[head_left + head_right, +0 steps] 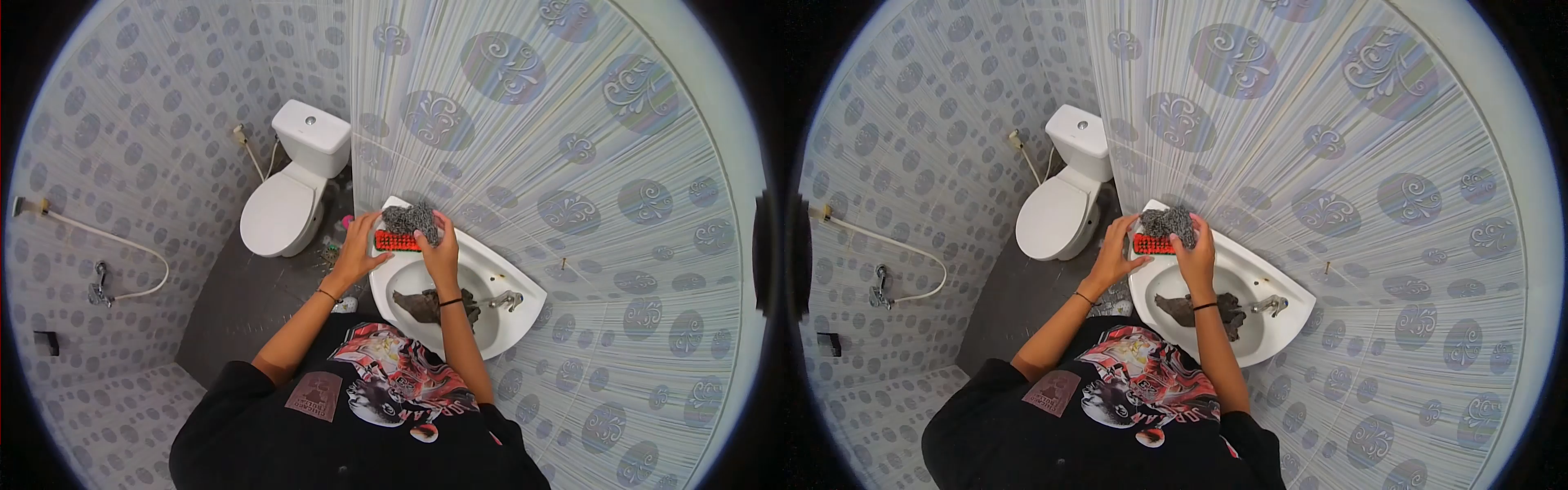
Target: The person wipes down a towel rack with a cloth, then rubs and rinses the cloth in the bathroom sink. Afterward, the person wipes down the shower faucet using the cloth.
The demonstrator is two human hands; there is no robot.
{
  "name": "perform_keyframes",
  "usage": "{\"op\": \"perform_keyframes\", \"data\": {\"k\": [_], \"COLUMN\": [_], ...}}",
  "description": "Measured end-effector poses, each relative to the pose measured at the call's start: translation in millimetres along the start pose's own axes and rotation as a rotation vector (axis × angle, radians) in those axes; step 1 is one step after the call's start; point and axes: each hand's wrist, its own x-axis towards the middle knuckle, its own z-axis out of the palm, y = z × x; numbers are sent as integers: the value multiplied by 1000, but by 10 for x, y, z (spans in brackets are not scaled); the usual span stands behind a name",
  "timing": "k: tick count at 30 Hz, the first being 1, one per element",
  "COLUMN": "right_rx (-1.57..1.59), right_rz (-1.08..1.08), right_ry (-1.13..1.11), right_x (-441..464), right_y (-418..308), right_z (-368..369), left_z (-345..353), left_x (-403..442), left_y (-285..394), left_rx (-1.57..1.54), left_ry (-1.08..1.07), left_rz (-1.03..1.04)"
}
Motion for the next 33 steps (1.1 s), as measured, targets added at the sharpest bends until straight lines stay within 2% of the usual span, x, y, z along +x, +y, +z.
{"op": "perform_keyframes", "data": {"k": [3,5,8,10,11,13,14,16,17,18,20,21,22,24,25,26,28,29,30,32,33], "right_rx": [-124,-141,-276,-232,-236,206,204,693,842,845,580,-89,-90,-4,292,284,698,388,387,-681,-691], "right_rz": [59,12,-89,62,65,455,465,1018,1055,1060,983,577,577,531,640,647,792,799,799,-23,-20], "right_ry": [-108,-103,23,98,99,-208,-199,-300,-324,-322,-126,133,132,296,267,263,-124,-186,-178,-170,-158], "right_x": [-47,-109,-292,-520,-634,-896,-962,-984,-985,-1021,-1190,-1383,-1327,-1207,-1125,-1096,-1041,-1083,-1083,-1104,-1120], "right_y": [-361,-341,-397,-277,-119,319,390,452,470,519,827,1481,1351,985,655,557,500,650,586,383,373], "right_z": [-141,-191,-324,-412,-403,-341,-302,-125,-39,50,256,436,367,137,98,106,136,222,190,43,-42], "left_z": [-41,-35,-38,-62,-59,-50,-53,-96,-99,-99,-135,-174,-200,-254,-267,-265,-320,-353,-366,-344,-329], "left_x": [-19,-35,-37,-20,-19,-41,-69,-64,-62,-67,-115,-107,-90,-77,-109,-91,-70,-41,-26,-33,-24], "left_y": [-8,-44,-73,-41,-56,-93,-70,-15,-41,-81,-110,-94,-97,-173,-203,-169,-50,18,101,335,480], "left_rx": [39,41,1,2,-3,1,-4,-136,-136,-107,-77,-114,-152,-169,-184,-197,-122,-41,-46,-132,-200], "left_ry": [-9,-24,-30,-32,-35,1,-11,-17,-24,2,20,48,79,147,208,311,338,365,359,329,290], "left_rz": [37,48,50,29,27,45,44,-81,-80,-58,-45,-81,-116,-131,-150,-135,-62,18,22,158,196]}}
